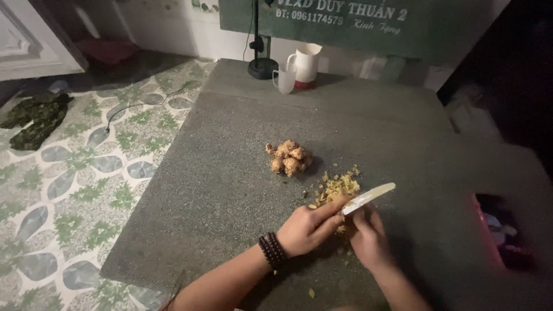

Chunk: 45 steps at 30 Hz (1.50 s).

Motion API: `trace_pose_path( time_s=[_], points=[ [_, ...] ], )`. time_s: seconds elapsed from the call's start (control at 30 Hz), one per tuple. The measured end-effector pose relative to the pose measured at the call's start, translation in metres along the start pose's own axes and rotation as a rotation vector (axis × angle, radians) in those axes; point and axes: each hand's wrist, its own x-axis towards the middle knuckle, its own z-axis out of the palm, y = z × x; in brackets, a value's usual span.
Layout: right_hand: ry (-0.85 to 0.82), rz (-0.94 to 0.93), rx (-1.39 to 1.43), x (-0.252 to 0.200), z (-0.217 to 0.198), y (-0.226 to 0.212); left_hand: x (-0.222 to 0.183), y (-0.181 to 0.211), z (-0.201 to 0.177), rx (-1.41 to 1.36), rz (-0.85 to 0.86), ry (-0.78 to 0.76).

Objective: Scraping the skin off ginger roots using a small knife on a stone surface.

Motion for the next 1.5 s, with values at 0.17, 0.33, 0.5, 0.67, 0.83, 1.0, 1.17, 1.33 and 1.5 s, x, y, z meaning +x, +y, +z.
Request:
trace_pose_path(
  time_s=[0.17,0.33,0.5,0.67,0.83,1.0,1.17,1.33,1.5],
  points=[
    [-0.031,-0.01,0.004,0.003,-0.026,0.013,0.001,-0.01,0.003,0.088,0.074,-0.06],
    [-0.008,0.007,-0.13,-0.001,-0.023,0.009,0.001,-0.02,0.008,0.178,0.069,-0.131],
    [-0.011,0.014,0.043,-0.002,-0.026,0.018,-0.002,-0.032,0.013,0.304,0.115,-0.107],
    [0.006,-0.01,0.103,-0.005,-0.029,0.022,-0.001,-0.023,0.01,0.289,0.13,-0.089],
    [0.074,0.047,0.154,-0.006,-0.04,0.03,-0.002,-0.022,0.008,0.325,0.14,-0.076],
    [0.028,0.053,0.156,-0.008,-0.04,0.027,-0.002,-0.013,0.009,0.23,0.178,-0.021],
    [0.044,0.035,0.111,-0.007,-0.043,0.033,-0.001,-0.005,0.01,0.24,0.179,0.072],
    [0.035,0.03,0.078,-0.008,-0.033,0.025,-0.001,0.002,0.006,0.241,0.16,0.077],
    [0.081,0.081,0.096,-0.011,-0.024,0.015,0.002,0.001,-0.004,-0.171,-0.006,-0.158]
  ],
)
